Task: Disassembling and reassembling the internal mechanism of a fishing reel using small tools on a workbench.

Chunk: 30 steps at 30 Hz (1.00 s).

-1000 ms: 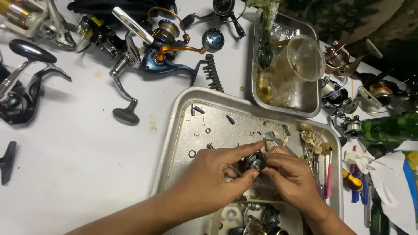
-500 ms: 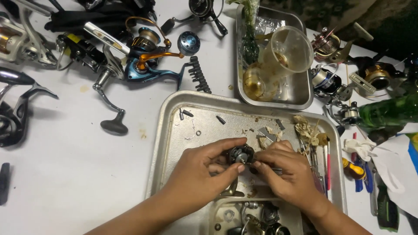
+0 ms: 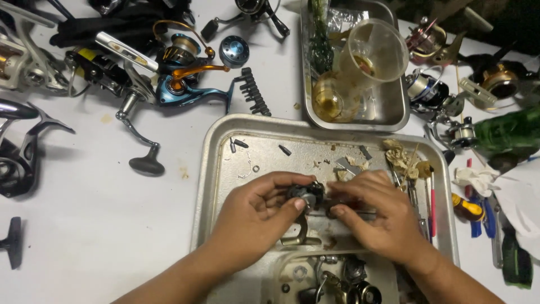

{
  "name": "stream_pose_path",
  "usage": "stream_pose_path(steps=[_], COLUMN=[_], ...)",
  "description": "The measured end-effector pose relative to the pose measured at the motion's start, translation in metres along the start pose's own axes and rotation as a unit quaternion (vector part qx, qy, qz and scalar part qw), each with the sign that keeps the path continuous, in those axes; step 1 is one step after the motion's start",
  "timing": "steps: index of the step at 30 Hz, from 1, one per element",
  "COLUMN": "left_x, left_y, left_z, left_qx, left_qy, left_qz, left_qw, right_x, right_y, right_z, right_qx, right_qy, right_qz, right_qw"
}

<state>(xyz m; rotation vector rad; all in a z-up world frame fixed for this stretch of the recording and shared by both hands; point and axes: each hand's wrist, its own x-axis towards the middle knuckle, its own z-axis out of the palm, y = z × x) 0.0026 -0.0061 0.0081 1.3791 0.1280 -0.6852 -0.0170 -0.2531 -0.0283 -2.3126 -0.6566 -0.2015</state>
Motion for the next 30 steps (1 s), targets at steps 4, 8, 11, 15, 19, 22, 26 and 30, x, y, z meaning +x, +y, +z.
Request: stream_pose_path(steps=[4, 8, 11, 15, 19, 22, 26, 30], left_x=[0.007, 0.016, 0.02, 0.019, 0.02, 0.021, 0.018, 0.016], left_y=[-0.014, -0.016, -0.02, -0.021, -0.024, -0.024, -0.024, -0.024], left_z=[-0.013, -0.023, -0.027, -0.027, -0.028, -0.026, -0.022, -0.018], left_qx=[0.006, -0.056, -0.094, -0.115, -0.147, -0.158, -0.167, -0.145], left_qy=[0.02, 0.053, 0.06, 0.055, 0.049, 0.061, 0.082, 0.135], left_qz=[0.108, 0.143, 0.174, 0.201, 0.201, 0.191, 0.163, 0.153], left_qw=[0.994, 0.987, 0.978, 0.971, 0.967, 0.967, 0.969, 0.968], right_x=[0.005, 0.013, 0.009, 0.007, -0.004, -0.02, -0.056, -0.086], right_y=[-0.014, -0.015, -0.009, -0.008, -0.004, -0.003, -0.003, -0.003], right_z=[-0.033, -0.046, -0.03, -0.023, -0.05, -0.079, -0.106, -0.113], right_qx=[-0.018, -0.136, -0.219, -0.252, -0.264, -0.311, -0.323, -0.306], right_qy=[0.067, 0.01, -0.119, -0.187, -0.153, -0.083, -0.039, 0.0], right_qz=[0.081, -0.017, -0.058, -0.051, -0.007, 0.038, 0.13, 0.175], right_qw=[0.994, 0.99, 0.967, 0.948, 0.952, 0.946, 0.937, 0.936])
